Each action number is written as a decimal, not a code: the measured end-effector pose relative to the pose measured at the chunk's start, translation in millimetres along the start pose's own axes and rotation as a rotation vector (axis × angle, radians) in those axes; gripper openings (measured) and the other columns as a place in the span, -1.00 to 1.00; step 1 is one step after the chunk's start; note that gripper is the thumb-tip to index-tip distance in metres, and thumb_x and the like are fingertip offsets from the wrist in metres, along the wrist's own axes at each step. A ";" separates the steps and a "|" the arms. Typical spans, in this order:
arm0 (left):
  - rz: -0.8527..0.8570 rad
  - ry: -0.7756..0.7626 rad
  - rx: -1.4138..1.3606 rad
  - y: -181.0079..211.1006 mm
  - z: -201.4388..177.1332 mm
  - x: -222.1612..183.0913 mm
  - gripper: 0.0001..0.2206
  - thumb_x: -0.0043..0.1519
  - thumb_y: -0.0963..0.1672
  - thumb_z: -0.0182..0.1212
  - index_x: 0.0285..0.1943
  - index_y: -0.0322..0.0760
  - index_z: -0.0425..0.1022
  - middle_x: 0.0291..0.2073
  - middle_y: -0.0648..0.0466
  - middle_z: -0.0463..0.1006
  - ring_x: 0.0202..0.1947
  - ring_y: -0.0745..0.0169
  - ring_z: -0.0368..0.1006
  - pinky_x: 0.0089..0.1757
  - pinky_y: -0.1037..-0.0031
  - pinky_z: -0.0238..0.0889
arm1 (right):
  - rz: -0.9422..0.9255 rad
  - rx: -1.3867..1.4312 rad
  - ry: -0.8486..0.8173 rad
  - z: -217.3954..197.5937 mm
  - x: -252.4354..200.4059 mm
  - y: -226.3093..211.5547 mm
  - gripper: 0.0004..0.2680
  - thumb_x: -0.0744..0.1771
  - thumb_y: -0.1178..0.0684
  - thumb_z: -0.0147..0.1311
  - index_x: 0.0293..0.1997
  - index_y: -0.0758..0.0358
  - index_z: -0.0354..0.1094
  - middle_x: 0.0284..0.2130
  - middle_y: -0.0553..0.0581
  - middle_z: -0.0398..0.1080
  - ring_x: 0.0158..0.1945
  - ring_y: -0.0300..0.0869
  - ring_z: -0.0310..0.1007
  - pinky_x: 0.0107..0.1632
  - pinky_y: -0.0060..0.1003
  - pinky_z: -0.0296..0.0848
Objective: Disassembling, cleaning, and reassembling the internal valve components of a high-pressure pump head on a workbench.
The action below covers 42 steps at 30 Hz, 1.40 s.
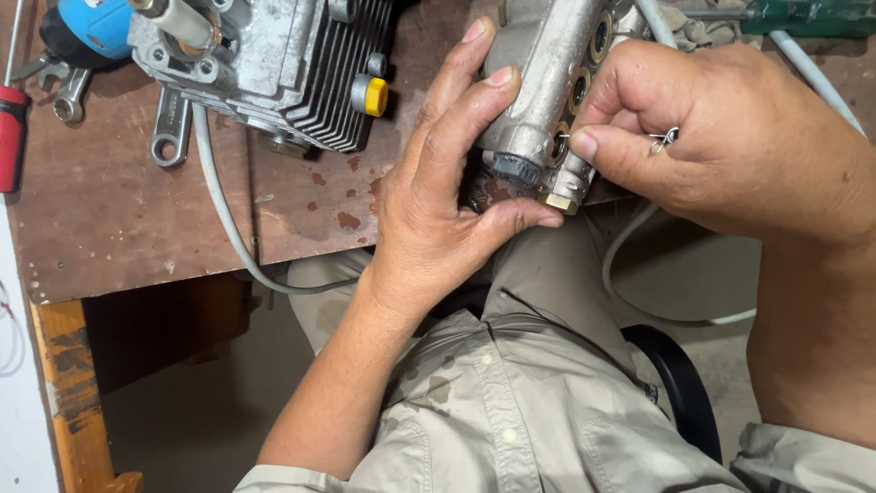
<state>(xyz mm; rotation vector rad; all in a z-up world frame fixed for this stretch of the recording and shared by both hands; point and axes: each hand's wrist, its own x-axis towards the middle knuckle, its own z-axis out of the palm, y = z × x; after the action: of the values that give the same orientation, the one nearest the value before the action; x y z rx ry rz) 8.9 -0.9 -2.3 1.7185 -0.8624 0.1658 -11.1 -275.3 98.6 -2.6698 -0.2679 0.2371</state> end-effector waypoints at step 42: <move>0.487 -0.008 0.544 65.0 -12.0 47.0 -0.68 0.57 -0.05 0.11 0.04 -0.24 0.80 -0.02 -0.01 0.85 0.18 -0.10 0.75 0.50 -0.49 -0.02 | -0.377 0.267 0.423 40.2 -17.3 -43.3 -0.14 0.51 -0.66 -0.87 0.90 0.34 -0.34 0.92 0.43 -0.23 1.05 0.32 -0.34 1.05 0.38 -0.31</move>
<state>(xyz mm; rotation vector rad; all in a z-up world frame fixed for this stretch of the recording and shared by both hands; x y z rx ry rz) 6.4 -17.1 77.1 1.9674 -1.3168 0.7798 -42.7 -224.3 84.4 -2.2791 -0.5483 -0.3792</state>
